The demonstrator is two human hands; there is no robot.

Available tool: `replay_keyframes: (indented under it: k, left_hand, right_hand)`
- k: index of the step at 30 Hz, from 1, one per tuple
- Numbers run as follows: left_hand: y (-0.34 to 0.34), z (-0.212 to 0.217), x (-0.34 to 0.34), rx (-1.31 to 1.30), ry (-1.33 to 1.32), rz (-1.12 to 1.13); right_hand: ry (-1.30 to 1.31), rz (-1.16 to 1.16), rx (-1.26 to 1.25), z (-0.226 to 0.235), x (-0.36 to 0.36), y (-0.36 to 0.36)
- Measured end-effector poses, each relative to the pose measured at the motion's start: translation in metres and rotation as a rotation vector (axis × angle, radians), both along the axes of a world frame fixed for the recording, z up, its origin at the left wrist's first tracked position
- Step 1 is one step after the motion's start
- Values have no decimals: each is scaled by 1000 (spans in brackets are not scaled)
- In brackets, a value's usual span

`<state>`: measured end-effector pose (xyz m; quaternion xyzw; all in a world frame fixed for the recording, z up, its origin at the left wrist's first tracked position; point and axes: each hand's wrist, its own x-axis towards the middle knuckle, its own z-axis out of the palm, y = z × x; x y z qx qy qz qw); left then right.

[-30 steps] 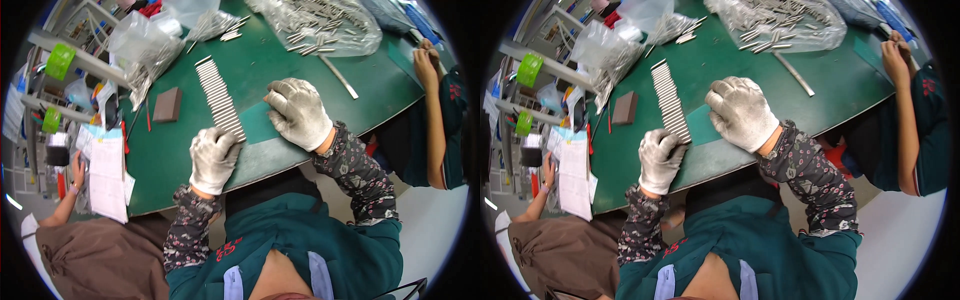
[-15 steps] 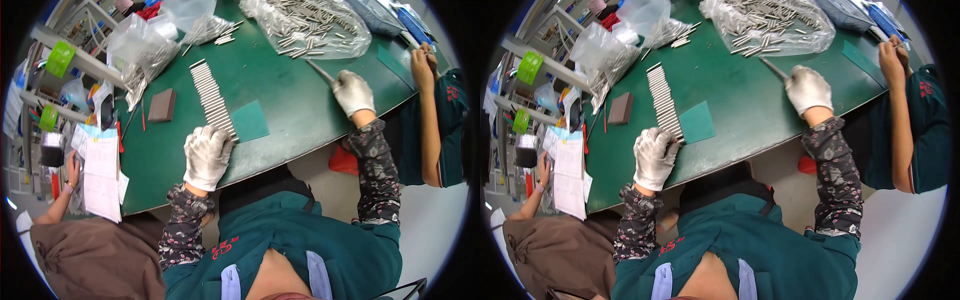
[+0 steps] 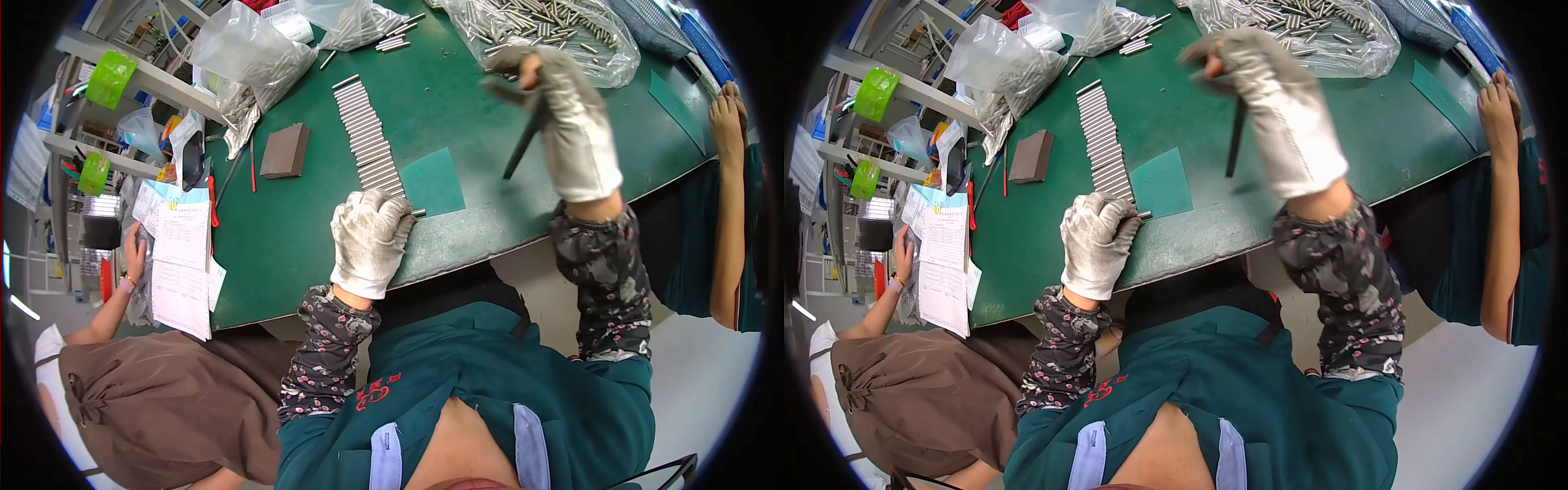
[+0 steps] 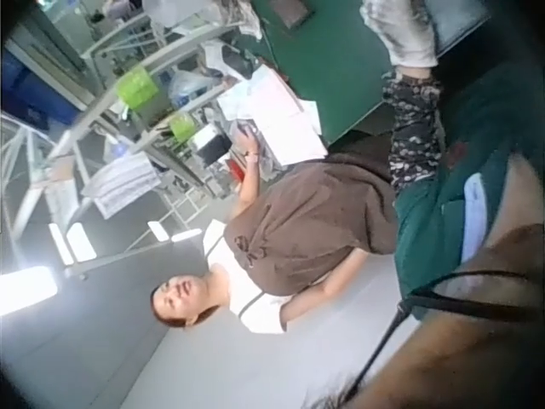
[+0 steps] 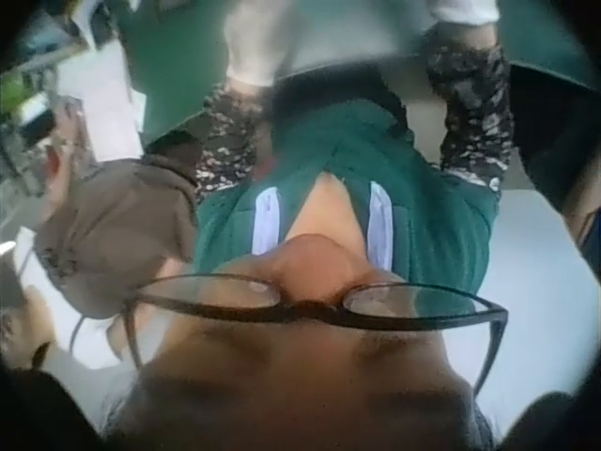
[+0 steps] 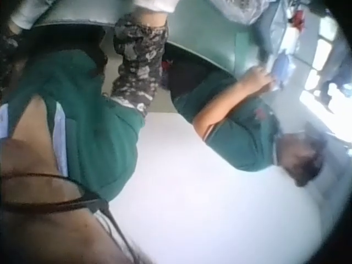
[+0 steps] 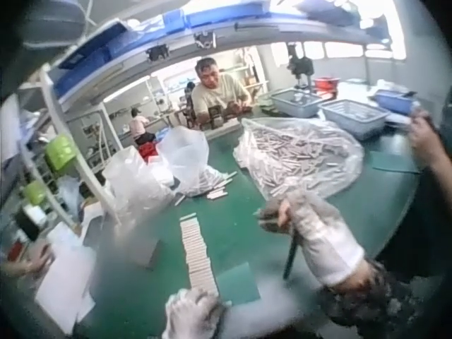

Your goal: Sorting small metal cylindrical pins and using a handheld tool to polish the ends.

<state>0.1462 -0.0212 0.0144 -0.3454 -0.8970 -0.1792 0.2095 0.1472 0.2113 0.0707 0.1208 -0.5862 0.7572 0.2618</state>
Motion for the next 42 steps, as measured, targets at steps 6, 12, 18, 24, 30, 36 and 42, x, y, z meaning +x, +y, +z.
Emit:
replay_keyframes:
  k: [6, 12, 18, 24, 30, 36, 42]
  left_hand:
    - [5, 2, -1, 17, -2, -9]
    - [3, 4, 0, 17, -19, -2]
    - [3, 4, 0, 24, -26, 0]
    - [5, 5, 1, 26, -37, 6]
    - [5, 4, 0, 40, -50, -3]
    - [5, 6, 0, 25, -50, 8]
    - [5, 6, 0, 10, -55, 13]
  right_hand:
    - [-65, 575, -621, -29, -20, -35]
    - [-114, 629, -522, -40, -4, -46]
    - [-150, 736, -547, -50, -7, -43]
    - [-94, 716, -775, -54, -7, -46]
    - [-177, 647, -779, -51, -5, -49]
    - [-173, 623, -792, -51, -5, -50]
    - [-162, 652, -772, -51, -4, -50]
